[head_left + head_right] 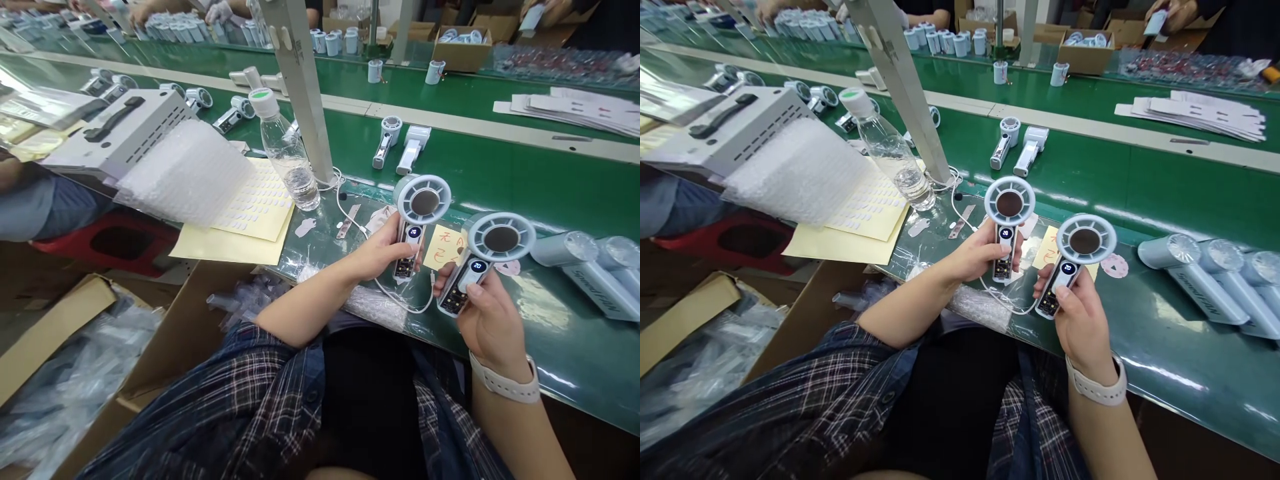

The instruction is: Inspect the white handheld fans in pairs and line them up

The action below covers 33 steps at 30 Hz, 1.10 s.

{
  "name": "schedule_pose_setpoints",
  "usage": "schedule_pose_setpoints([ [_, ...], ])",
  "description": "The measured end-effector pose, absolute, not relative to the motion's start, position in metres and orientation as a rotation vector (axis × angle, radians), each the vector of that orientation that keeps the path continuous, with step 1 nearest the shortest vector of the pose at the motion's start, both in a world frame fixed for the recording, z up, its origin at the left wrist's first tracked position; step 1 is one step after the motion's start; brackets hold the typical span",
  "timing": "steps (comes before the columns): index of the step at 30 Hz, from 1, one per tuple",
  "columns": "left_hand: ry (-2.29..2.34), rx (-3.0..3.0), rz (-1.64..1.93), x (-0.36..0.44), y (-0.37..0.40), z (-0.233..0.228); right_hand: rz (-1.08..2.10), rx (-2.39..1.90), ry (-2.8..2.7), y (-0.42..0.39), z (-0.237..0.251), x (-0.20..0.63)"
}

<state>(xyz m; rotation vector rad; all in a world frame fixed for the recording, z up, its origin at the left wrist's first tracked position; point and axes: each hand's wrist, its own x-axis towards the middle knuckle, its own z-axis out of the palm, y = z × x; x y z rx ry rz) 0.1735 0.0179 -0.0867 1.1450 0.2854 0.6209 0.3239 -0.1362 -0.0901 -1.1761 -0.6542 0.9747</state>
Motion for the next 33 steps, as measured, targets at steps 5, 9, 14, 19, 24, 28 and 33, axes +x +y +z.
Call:
schedule_pose_setpoints([
  [5, 0.201, 1.198, 0.584, 0.171, 0.018, -0.083, 0.874, -1.225, -0.72, -0.138, -0.099, 0.321],
  [9, 0.14, 1.262, 0.541, 0.168, 0.019, -0.085, 0.904, -1.191, -0.729, -0.141, -0.09, 0.321],
  [14, 0.173, 1.266, 0.572, 0.171, 0.021, -0.091, 0.93, -1.189, -0.613, -0.135, -0.082, 0.322],
  [19, 0.178, 1.206, 0.569, 0.172, 0.019, -0.089, 0.97, -1.167, -0.555, -0.134, -0.08, 0.322],
  [24, 0.161, 1.231, 0.605, 0.171, 0.017, -0.082, 0.952, -1.181, -0.559, -0.136, -0.078, 0.32],
  [28, 0.156, 1.27, 0.643, 0.169, 0.018, -0.079, 0.94, -1.181, -0.596, -0.135, -0.084, 0.322],
  [33, 0.504, 1.427, 0.656, 0.166, 0.018, -0.078, 0.715, -1.37, -0.628, -0.134, -0.099, 0.329],
])
